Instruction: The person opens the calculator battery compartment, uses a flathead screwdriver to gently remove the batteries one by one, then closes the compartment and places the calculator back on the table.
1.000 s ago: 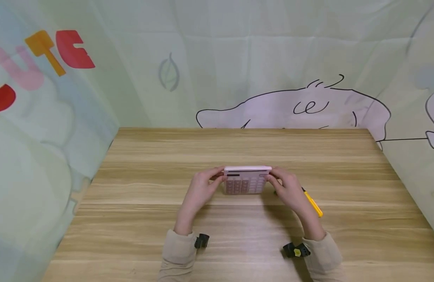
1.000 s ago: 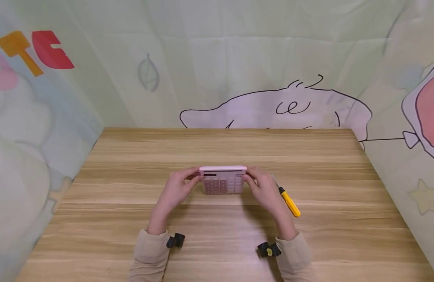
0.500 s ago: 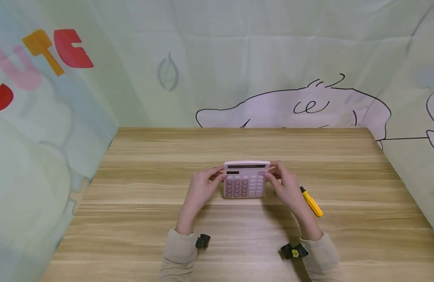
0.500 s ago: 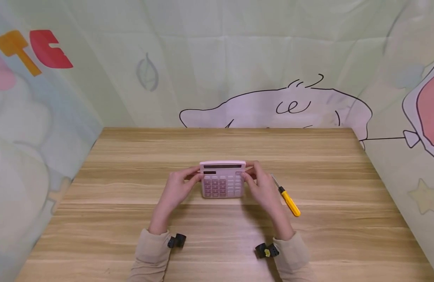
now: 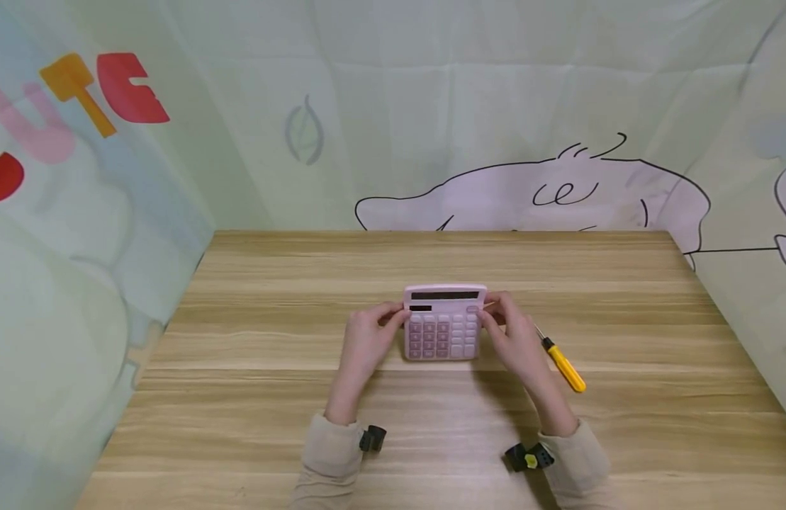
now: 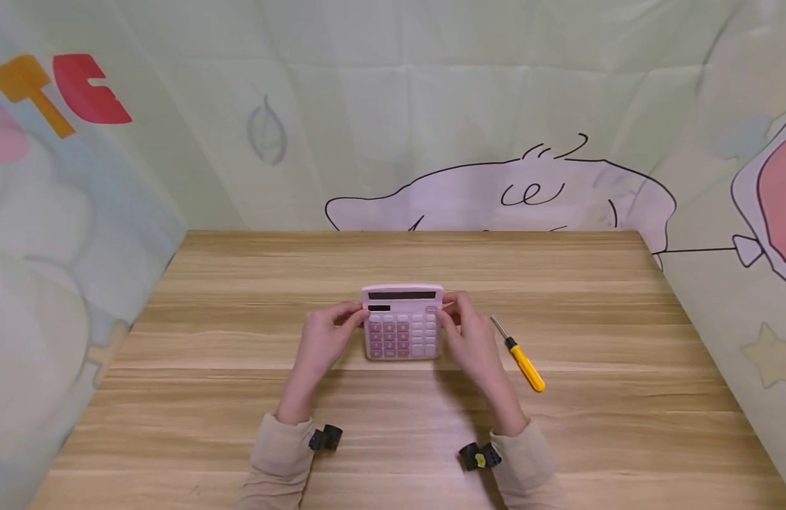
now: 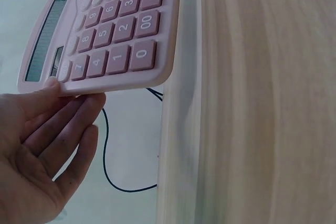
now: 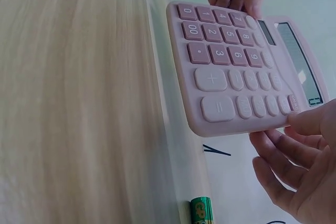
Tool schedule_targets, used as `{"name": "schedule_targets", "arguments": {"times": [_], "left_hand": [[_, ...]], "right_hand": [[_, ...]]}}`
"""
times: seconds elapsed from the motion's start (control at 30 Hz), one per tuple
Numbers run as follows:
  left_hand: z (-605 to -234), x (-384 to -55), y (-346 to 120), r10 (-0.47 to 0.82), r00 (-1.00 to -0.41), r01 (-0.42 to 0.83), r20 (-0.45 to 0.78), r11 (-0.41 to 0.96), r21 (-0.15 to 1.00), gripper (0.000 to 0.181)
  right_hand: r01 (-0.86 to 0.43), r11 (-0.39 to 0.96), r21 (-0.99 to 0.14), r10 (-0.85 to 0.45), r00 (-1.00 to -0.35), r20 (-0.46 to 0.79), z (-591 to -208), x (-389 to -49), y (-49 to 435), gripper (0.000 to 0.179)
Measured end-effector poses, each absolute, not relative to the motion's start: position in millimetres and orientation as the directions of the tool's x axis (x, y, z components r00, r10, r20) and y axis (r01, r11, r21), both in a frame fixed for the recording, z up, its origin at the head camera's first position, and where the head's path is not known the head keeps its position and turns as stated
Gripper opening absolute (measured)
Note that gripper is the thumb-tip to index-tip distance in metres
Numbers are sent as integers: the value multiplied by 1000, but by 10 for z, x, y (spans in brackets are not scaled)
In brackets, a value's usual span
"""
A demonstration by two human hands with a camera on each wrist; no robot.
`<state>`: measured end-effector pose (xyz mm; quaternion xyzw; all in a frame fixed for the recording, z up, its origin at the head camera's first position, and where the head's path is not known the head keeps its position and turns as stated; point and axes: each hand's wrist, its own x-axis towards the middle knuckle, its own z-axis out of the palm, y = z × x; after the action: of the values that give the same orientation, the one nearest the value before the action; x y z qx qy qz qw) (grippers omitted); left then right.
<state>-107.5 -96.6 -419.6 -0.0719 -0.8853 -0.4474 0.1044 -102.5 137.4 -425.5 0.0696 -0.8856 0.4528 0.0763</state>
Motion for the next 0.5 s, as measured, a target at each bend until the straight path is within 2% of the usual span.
{"name": "schedule_targets", "arguments": {"times": [0.13, 0.3, 0.5], "left_hand": [[-4205, -1088, -942, -32, -978, 153, 208, 570, 807, 21], [-4207, -1084, -904, -159, -980, 31, 121, 477, 878, 22], [-4212, -1083, -871, -204, -973, 1, 108, 467, 884, 23]], "right_hand": [[-214, 579, -787, -75, -975, 210, -4250, -1017, 1377, 24], [-247, 545, -801, -114, -969, 221, -4257, -1018, 1359, 31], [-242, 521, -819, -138, -970, 199, -4266, -1024, 1338, 37]]}}
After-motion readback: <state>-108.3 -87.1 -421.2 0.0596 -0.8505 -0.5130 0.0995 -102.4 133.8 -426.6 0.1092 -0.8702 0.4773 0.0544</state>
